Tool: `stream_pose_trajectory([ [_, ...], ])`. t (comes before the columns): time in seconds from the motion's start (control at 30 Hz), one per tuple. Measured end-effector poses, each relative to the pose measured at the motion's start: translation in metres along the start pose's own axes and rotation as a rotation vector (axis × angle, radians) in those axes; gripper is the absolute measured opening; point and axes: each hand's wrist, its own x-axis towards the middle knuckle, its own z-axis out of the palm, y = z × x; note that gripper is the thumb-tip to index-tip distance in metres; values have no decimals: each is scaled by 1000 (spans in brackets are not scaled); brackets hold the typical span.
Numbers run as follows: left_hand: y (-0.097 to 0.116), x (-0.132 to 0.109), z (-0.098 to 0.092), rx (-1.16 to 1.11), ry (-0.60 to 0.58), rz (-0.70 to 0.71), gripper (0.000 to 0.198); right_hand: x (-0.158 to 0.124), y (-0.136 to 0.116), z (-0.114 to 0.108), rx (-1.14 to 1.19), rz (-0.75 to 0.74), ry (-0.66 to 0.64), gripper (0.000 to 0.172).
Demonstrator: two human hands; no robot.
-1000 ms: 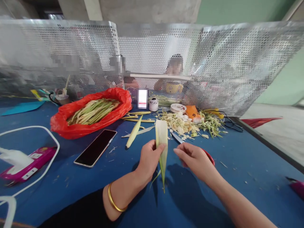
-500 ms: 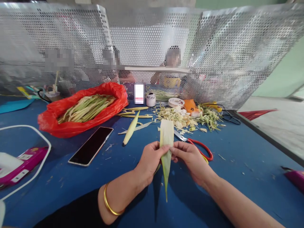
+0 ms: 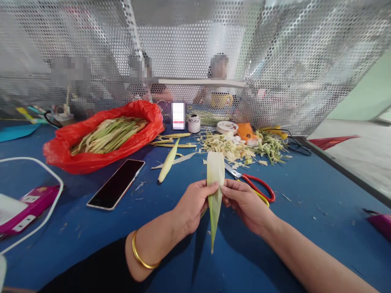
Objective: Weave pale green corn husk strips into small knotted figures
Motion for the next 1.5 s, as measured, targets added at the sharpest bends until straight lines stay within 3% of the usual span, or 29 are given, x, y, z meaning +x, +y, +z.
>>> stream_pose_trajectory([
  [0.83,2,3,-1,-3,122,-73,13,4,2,-4,32,44,-44,25],
  [1.07,0,0,1,0,81,53,13,2,0,-2,-8,-15,-4,28],
  [1.3,3,-1,0,334,75,239,16,2,-3,2,-220,-153,112,38],
  [1.5,0,1,-3,429,175,246,9,1,-5,5,-213,-171,17,33],
])
